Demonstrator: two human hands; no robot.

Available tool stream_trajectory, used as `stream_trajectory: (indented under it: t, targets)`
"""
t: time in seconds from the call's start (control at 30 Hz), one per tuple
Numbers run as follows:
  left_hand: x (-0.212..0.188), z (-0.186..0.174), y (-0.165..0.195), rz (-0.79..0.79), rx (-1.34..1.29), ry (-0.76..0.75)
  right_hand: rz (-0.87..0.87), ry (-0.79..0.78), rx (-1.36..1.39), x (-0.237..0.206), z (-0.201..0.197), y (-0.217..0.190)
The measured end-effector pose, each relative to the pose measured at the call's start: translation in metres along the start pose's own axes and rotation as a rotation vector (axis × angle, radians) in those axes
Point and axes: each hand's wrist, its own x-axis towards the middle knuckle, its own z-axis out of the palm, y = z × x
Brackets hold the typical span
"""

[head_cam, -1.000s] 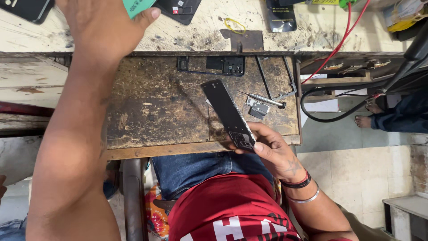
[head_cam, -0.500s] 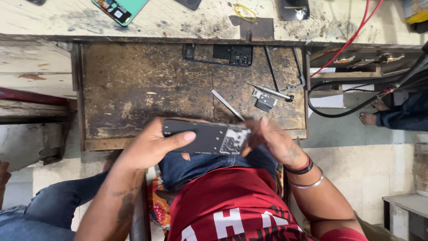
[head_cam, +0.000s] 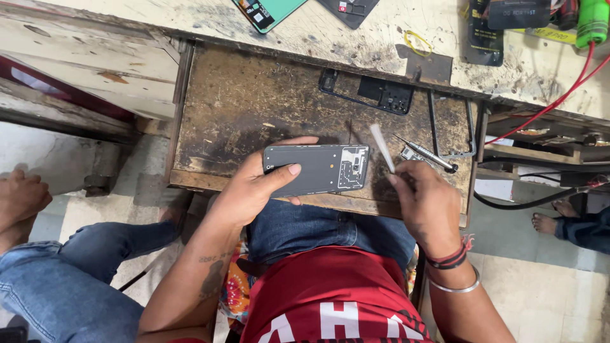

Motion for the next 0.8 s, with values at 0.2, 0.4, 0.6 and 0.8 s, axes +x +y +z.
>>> stream_trajectory:
  t: [0.2,0.4,0.6,0.8]
  targets:
    - [0.009,0.005,-0.006,0.032,-0.018,-0.027,0.291,-0.137,0.742,-0.016,0.004,0.037]
    - [0.017,0.016,-0.016,0.017,-0.063,-0.048,0.324,-0.172,1.461,-0.022,-0.006,0.05]
    - [0.023,0.024,-0.018,0.046,-0.106,-0.089,0.197,-0.014,1.595,-0.019,-0.017,0.033]
    - [0.021,0.026,-0.008,0.042,-0.119,-0.123,-0.004,0.171,1.194,-0.009,-0.011,0.033]
